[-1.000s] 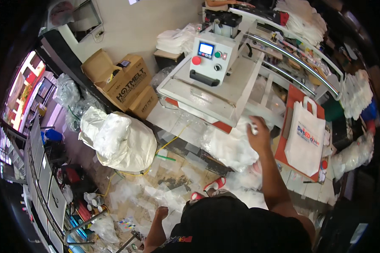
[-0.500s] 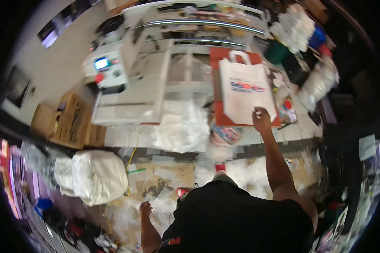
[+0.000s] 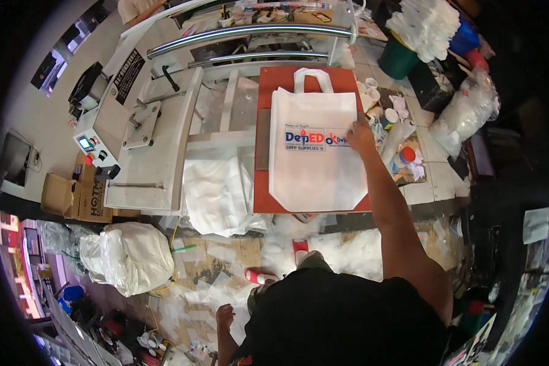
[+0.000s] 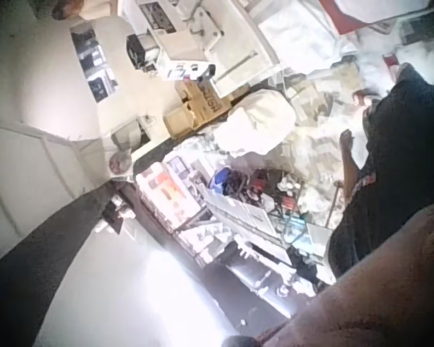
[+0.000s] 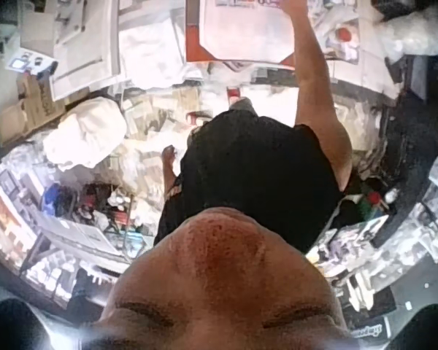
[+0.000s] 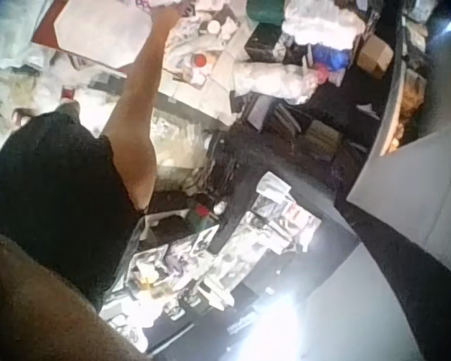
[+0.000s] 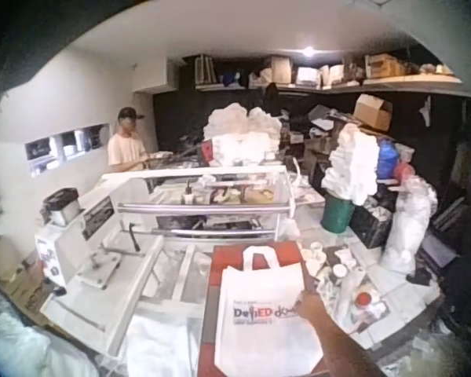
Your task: The person aligns transfer prints onto tote bags and presses them with a heat press machine. The person then stretches and applies a plastic strip across printing platens before heat pressing additional bags and placing a printed tote bag on the printing station.
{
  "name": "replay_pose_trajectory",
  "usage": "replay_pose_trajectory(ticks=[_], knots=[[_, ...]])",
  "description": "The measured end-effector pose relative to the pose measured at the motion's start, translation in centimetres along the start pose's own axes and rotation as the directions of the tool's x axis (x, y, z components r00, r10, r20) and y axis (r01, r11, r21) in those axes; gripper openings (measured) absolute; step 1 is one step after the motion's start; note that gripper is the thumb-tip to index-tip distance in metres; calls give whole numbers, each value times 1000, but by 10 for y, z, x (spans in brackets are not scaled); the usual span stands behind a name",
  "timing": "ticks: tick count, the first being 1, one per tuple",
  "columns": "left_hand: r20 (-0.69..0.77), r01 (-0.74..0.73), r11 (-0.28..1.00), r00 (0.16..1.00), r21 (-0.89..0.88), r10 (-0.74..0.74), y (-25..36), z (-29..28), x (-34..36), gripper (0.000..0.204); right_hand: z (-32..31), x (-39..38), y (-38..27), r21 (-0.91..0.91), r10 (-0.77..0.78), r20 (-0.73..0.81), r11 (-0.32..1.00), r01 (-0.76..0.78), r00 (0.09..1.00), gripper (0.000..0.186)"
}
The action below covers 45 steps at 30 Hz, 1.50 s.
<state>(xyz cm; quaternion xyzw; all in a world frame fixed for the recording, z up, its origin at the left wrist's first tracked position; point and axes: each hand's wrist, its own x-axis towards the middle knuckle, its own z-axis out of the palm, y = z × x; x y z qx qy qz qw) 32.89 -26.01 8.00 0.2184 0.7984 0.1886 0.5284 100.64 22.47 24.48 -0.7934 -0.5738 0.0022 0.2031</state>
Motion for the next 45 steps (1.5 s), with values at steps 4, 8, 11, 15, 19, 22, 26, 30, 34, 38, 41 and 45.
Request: replay_pose_trajectory(ticks=[4, 8, 11, 15, 19, 22, 26, 30, 34, 38, 41, 45], knots=[[-5, 86, 995, 996, 56, -86, 7, 16, -21, 17, -7, 6, 4, 172, 28, -3, 985, -27, 1000, 20], [58, 159, 970, 983, 182, -172, 7, 9, -17, 17, -5, 3, -5, 160, 8, -33, 987, -3, 999, 15], [-49, 144, 983, 989, 112, -140, 17, 10, -19, 18, -11, -54, -88, 10, -212, -80, 977, 213, 974, 15], [-17, -53, 975, 998, 216, 58, 26, 4, -4, 25, 11, -175, -191, 527, -692, 324, 698, 484, 645, 13], [-52, -197, 948, 975, 251, 217, 63, 4, -10, 35, -8, -272, -213, 762, -946, 181, 307, 571, 268, 13], [-79, -227, 952, 966, 204, 247, 61, -4, -7, 34, 22, -303, -155, 720, -811, 490, 583, 377, 319, 18], [57, -236, 927, 972, 290, 229, 20, -22, 22, 29, 52, -336, -1, -8, -105, 897, 967, 254, 429, 27], [66, -58, 982, 997, 177, 47, -10, -21, 43, 25, 6, -377, 94, -395, 304, 897, 877, 273, 322, 30], [304, -439, 408, 884, 800, 354, -55, -61, 72, 43, -24, -336, -21, 28, -102, 756, 992, 124, 646, 35], [66, -280, 815, 956, 506, 287, -13, -45, 45, 29, -83, -225, -165, 510, -573, 402, 788, 345, 715, 16], [-244, -128, 992, 963, -19, 119, 23, -13, 7, 22, -67, -151, -191, 383, -843, 122, 528, 758, 525, 37], [-346, -165, 979, 917, 122, 198, 23, 36, -32, 26, -20, -93, -183, 139, -850, 459, 355, 924, 257, 47]])
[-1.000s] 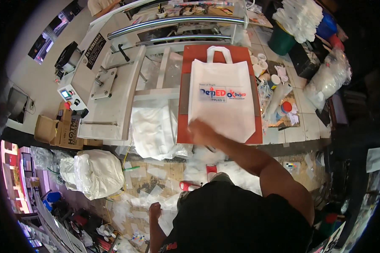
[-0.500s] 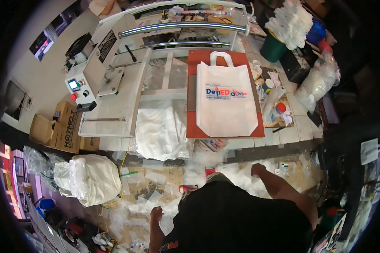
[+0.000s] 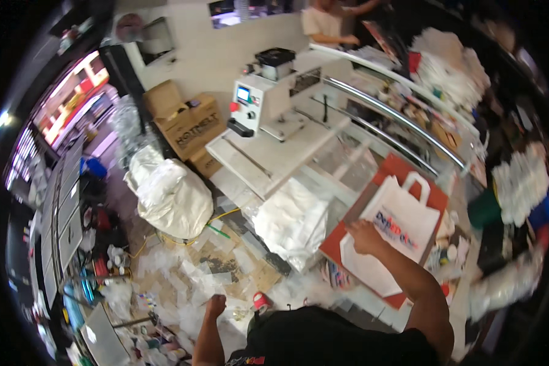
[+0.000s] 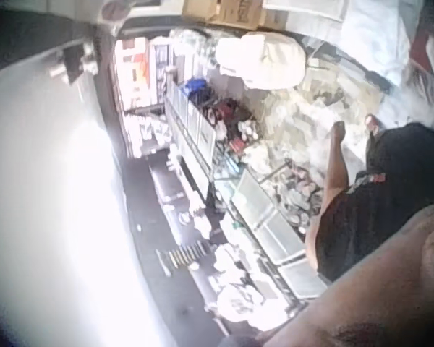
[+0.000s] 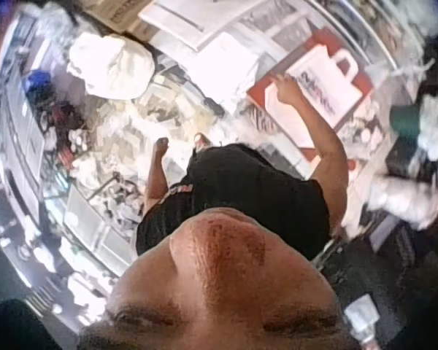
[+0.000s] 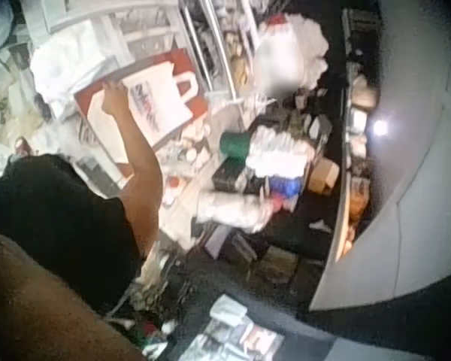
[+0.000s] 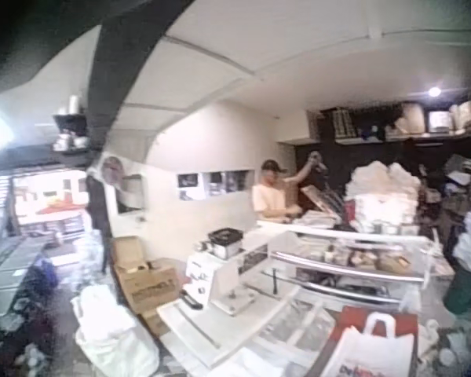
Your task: The person aligns transfer prints onto tote bags and presses them with a heat press machine. The person then stretches and applies a plastic strip across printing platens before heat pressing additional bags and placing a printed tote bag on the printing station.
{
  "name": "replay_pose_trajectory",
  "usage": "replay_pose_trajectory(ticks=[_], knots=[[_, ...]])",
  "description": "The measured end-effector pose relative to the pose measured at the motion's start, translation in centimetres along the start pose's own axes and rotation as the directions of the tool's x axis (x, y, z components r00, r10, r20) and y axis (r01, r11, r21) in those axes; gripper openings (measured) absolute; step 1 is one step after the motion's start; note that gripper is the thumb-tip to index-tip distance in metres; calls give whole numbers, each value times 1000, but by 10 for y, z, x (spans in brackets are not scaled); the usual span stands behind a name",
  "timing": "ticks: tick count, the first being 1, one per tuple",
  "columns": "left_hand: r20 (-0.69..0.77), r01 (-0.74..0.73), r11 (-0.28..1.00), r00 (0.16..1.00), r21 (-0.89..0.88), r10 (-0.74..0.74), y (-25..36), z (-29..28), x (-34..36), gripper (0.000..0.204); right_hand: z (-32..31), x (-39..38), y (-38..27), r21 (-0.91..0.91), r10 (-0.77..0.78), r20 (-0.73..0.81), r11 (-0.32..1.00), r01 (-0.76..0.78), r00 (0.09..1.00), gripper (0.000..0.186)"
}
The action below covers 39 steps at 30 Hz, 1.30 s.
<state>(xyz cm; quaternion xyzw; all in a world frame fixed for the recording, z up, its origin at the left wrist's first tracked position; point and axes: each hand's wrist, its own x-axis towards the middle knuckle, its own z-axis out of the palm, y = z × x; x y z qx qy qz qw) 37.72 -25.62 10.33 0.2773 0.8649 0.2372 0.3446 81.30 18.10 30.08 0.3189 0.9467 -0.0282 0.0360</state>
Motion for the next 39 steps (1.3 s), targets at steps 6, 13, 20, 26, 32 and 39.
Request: replay_pose_trajectory(ticks=[6, 13, 20, 26, 32, 39], knots=[[213, -490, 712, 869, 502, 447, -148, 98, -149, 7, -17, 44, -1, -48, -290, 143, 953, 299, 946, 36], [286, 697, 649, 717, -305, -635, -134, 173, -277, 39, -27, 49, 12, 11, -290, 246, 955, 296, 925, 36], [-59, 561, 805, 812, -194, -580, -102, 131, -295, 41, -1, 53, 7, -97, -275, 246, 947, 306, 930, 47], [-219, 528, 753, 742, -392, -634, -135, 120, -342, 39, -3, 54, -14, -176, -181, 249, 958, 228, 952, 43], [-80, 506, 839, 845, -200, -529, -139, 107, -340, 39, -3, 27, -17, -18, 112, -131, 993, -115, 985, 45], [-177, -261, 963, 953, -64, 247, 116, 43, -156, 37, 14, -107, 23, 372, 572, -429, 817, -440, 699, 26]])
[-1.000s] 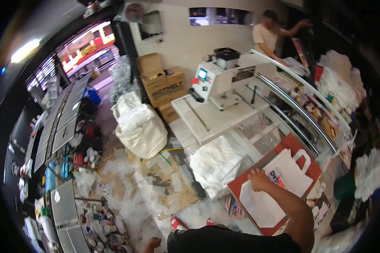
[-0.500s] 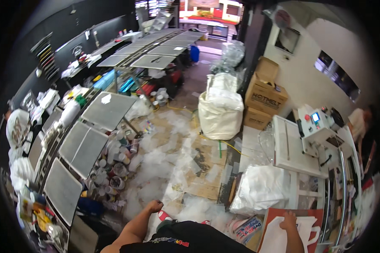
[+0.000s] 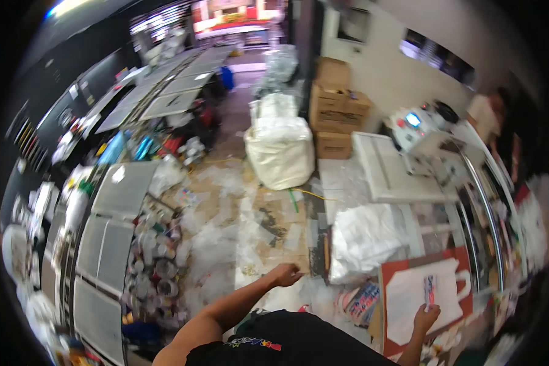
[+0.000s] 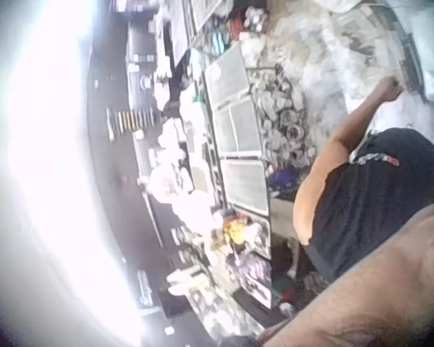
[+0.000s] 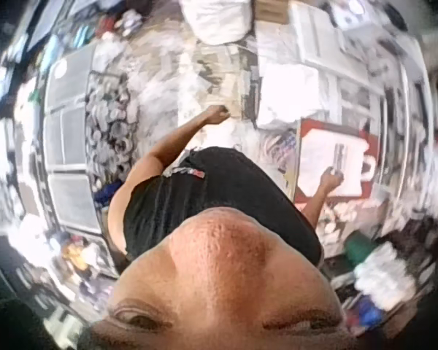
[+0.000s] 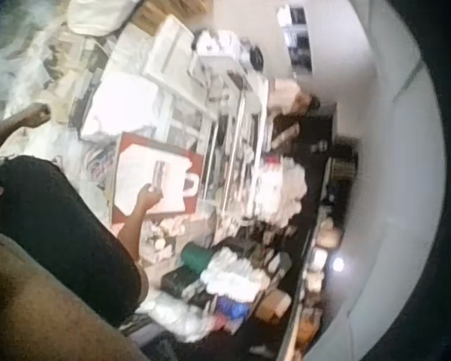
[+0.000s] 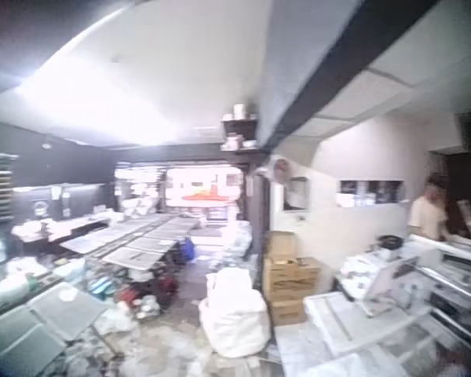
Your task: The person aligns transfer prints onto tote bags and presses them with a heat press machine. The person then stretches and applies a plastic strip across printing platens before heat pressing additional bags and placing a printed tote bag on the printing station.
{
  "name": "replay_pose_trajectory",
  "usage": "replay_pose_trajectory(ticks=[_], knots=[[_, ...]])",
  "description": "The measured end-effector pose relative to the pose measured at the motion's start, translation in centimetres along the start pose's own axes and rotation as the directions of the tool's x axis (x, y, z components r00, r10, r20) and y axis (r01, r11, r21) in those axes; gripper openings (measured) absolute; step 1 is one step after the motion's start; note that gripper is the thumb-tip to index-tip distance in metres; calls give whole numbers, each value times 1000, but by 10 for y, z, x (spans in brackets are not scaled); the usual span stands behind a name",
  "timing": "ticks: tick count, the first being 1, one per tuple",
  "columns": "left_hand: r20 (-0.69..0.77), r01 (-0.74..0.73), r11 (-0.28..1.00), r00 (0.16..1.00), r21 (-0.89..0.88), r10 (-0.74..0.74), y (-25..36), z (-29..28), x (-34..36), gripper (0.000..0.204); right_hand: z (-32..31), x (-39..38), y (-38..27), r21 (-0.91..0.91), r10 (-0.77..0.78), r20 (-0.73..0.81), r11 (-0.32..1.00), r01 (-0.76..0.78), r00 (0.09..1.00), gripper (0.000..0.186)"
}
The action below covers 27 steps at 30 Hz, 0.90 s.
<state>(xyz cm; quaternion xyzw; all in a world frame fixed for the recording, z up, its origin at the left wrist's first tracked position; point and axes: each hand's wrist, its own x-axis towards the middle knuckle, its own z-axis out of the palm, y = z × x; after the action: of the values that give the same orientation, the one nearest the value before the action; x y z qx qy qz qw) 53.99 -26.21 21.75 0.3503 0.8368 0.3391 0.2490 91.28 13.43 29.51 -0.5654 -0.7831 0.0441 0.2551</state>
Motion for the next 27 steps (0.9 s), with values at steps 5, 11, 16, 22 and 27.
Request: replay_pose_trajectory(ticks=[5, 11, 16, 22, 27], knots=[[209, -327, 944, 927, 37, 313, 196, 44, 119, 44, -32, -82, 88, 207, 331, 97, 916, -345, 939, 35], [408, -494, 836, 832, 237, 376, 282, 177, 180, 63, -28, -148, 84, 365, 470, 263, 760, -538, 843, 37], [392, -508, 809, 837, 297, 382, 289, 215, 190, 68, -35, -131, 66, 489, 489, 287, 665, -565, 824, 33], [309, -372, 898, 905, 236, 294, 313, 217, 188, 64, -41, -114, 56, 379, 510, 327, 701, -605, 796, 28], [362, -332, 899, 906, 284, 220, 321, 222, 190, 63, -28, -118, 62, 398, 506, 260, 720, -569, 822, 26]])
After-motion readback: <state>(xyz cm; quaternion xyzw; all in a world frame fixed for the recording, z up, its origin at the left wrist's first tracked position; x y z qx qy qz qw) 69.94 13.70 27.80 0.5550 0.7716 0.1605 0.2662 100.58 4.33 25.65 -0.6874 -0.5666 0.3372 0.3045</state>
